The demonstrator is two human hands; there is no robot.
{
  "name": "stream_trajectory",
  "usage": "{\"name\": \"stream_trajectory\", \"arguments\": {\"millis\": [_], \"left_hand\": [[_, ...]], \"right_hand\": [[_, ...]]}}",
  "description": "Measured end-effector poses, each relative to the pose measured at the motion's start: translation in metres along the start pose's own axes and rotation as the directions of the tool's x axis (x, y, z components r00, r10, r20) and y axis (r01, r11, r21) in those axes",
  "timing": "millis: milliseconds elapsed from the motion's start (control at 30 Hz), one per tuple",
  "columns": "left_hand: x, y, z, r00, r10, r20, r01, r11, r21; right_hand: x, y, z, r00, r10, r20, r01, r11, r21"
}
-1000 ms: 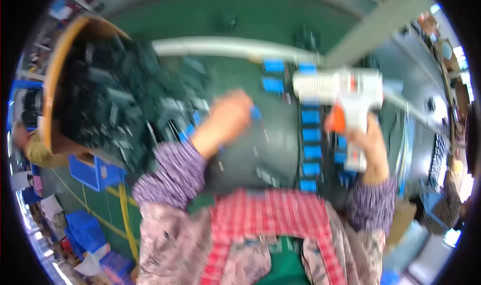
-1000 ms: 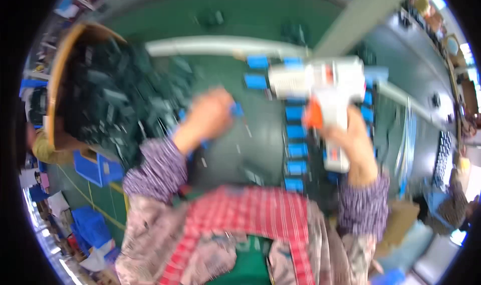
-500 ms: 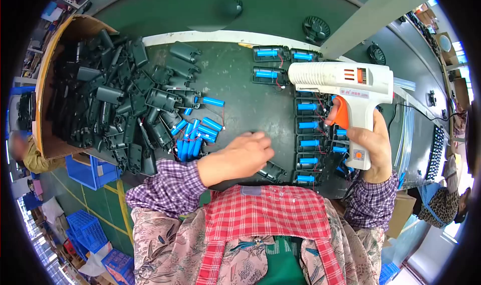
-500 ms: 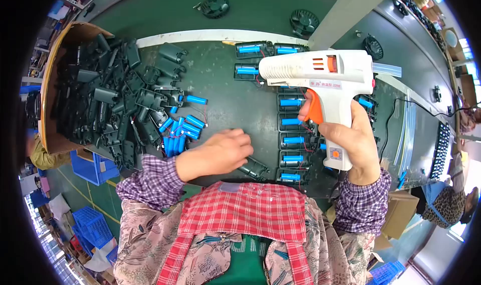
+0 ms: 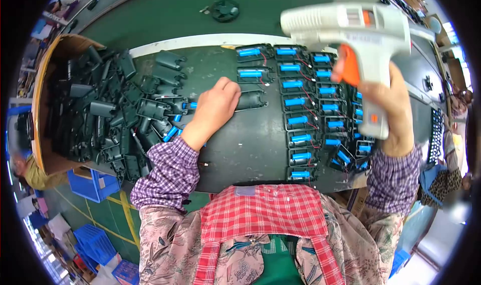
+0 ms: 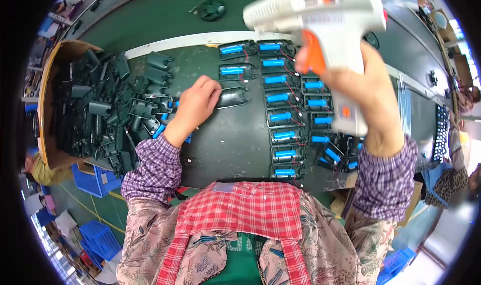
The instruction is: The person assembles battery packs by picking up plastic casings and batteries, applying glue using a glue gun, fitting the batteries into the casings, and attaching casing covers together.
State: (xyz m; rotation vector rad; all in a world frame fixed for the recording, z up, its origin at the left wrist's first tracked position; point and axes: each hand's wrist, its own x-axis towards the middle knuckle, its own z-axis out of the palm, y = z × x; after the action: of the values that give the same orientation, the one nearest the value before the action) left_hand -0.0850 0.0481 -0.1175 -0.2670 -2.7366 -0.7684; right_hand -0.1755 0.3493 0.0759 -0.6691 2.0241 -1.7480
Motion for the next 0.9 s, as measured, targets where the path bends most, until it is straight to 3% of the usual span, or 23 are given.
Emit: {"name": "stream_trajectory", "arguments": {"millis": [67,133,167,333,367,700,900], "left_hand": [[0.001,0.000,0.000,0.999,-0.039,0.003,0.039,0.999,-0.025],[0.000,0.011,-0.014,0.982,-0.105,0.155,0.137,0.969,-0.208],[-0.001,0.014,-0.020,0.965,-0.112,0.235,0.161,0.966,-0.202],[-0.003,0.007,-0.012,0.980,-0.034,0.194,0.067,0.983,-0.170],[-0.001,0.006,-0.010,0.987,0.011,0.159,0.013,0.989,-0.146],[0.002,0.008,-0.013,0.974,-0.031,0.223,0.066,0.986,-0.153],[-0.002,-0.017,-0.059,0.999,-0.040,-0.015,0.038,0.988,-0.148]], "right_hand": [[-0.018,0.003,0.010,0.991,0.131,-0.009,-0.131,0.991,0.035],[-0.036,0.008,0.025,0.967,0.253,-0.015,-0.252,0.966,0.065],[-0.044,0.011,0.032,0.951,0.309,-0.011,-0.307,0.948,0.079],[-0.063,0.054,0.055,0.887,0.452,0.098,-0.462,0.875,0.145],[-0.062,0.061,0.060,0.886,0.455,0.095,-0.464,0.875,0.140],[-0.048,0.080,0.075,0.879,0.464,0.108,-0.475,0.871,0.127],[-0.058,0.066,0.065,0.875,0.484,0.003,-0.482,0.870,0.108]]}}
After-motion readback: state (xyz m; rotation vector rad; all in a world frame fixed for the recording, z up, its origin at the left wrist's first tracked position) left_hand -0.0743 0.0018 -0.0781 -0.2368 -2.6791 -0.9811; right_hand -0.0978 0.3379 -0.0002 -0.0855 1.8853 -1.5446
